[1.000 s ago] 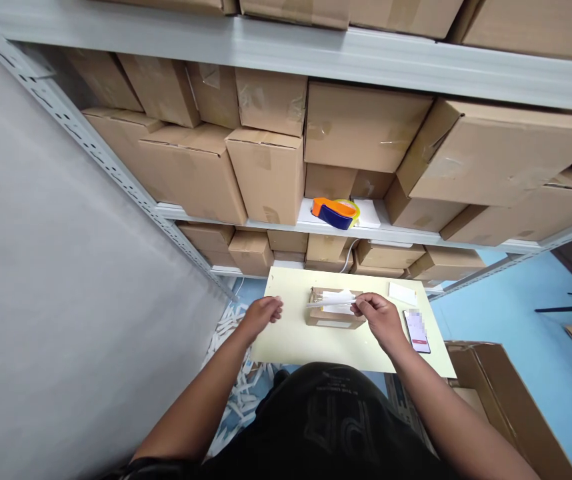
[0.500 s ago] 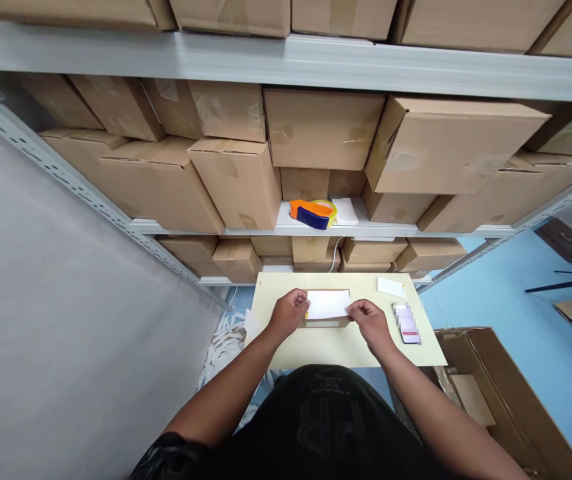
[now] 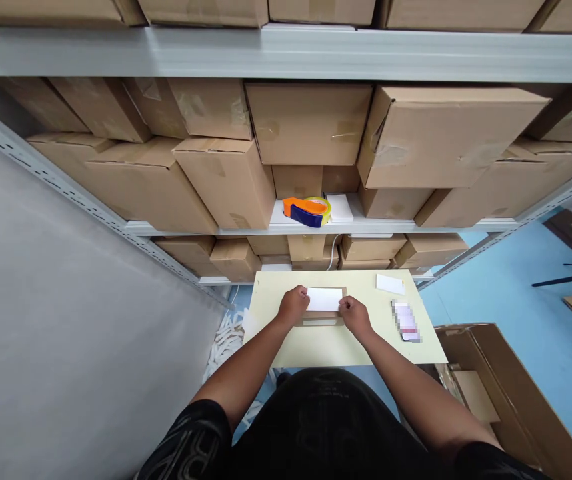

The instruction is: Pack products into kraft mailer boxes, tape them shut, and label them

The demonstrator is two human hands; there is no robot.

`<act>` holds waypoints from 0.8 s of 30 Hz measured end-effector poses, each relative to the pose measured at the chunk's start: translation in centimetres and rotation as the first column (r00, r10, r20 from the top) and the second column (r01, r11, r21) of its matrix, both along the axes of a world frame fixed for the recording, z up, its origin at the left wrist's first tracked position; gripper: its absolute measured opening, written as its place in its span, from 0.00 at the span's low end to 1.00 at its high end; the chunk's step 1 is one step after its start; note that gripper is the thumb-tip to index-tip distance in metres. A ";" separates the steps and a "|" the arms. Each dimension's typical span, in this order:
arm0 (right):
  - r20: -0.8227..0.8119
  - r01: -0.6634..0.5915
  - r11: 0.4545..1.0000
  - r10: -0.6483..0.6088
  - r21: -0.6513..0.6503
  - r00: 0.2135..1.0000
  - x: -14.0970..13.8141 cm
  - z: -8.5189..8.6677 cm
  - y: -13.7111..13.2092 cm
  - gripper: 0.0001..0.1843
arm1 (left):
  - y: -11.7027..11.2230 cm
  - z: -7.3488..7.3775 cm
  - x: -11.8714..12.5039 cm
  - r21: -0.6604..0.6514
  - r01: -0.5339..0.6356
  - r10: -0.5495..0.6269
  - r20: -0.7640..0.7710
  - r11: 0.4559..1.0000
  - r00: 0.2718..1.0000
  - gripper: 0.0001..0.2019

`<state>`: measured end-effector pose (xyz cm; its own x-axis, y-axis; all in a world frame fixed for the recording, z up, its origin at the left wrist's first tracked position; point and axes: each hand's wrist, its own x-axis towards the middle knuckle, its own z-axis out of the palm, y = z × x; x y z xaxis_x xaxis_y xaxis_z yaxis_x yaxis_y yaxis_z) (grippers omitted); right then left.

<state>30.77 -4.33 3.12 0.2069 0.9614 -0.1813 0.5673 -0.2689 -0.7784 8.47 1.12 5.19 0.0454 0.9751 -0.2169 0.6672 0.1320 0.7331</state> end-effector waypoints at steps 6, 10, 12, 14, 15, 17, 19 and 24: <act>0.161 -0.092 0.994 0.100 -0.057 0.982 -0.4 -0.9 1.4 0.13 | 0.7 -1.6 0.3 -0.024 0.033 -0.036 -0.122 0.999 0.992 0.04; 0.259 -0.138 0.985 0.161 -0.104 0.952 -1.0 -1.2 1.8 0.13 | 1.0 -2.1 0.6 -0.059 0.053 -0.065 -0.214 0.997 0.975 0.04; 0.300 -0.156 0.980 0.187 -0.124 0.935 -1.2 -1.3 1.8 0.13 | 1.0 -2.2 0.8 -0.076 0.065 -0.082 -0.247 0.995 0.965 0.06; 0.331 -0.169 0.976 0.206 -0.137 0.921 -1.3 -1.4 1.8 0.12 | 1.1 -2.1 0.9 -0.096 0.075 -0.098 -0.272 0.993 0.957 0.10; 0.341 -0.176 0.975 0.214 -0.139 0.915 -1.3 -1.4 1.7 0.12 | 1.0 -2.1 0.8 -0.104 0.074 -0.101 -0.276 0.992 0.956 0.13; 0.354 -0.194 0.972 0.231 -0.136 0.906 -1.1 -1.4 1.6 0.12 | 0.8 -2.0 0.4 -0.105 0.056 -0.083 -0.273 0.993 0.958 0.16; 0.355 -0.208 0.972 0.235 -0.113 0.905 -0.7 -1.6 1.3 0.14 | 0.3 -2.1 -0.4 -0.082 0.013 -0.036 -0.275 0.997 0.961 0.20; 0.149 0.026 0.998 -0.017 -0.058 0.989 0.9 -3.1 -0.2 0.23 | -2.2 -3.3 -2.4 -0.183 -0.133 0.116 -0.104 0.974 0.988 0.30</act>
<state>31.64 -4.51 -0.01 0.2562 0.9449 -0.2041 0.6689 -0.3257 -0.6682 6.03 -1.05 1.92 -0.1026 0.9128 -0.3954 0.7006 0.3485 0.6227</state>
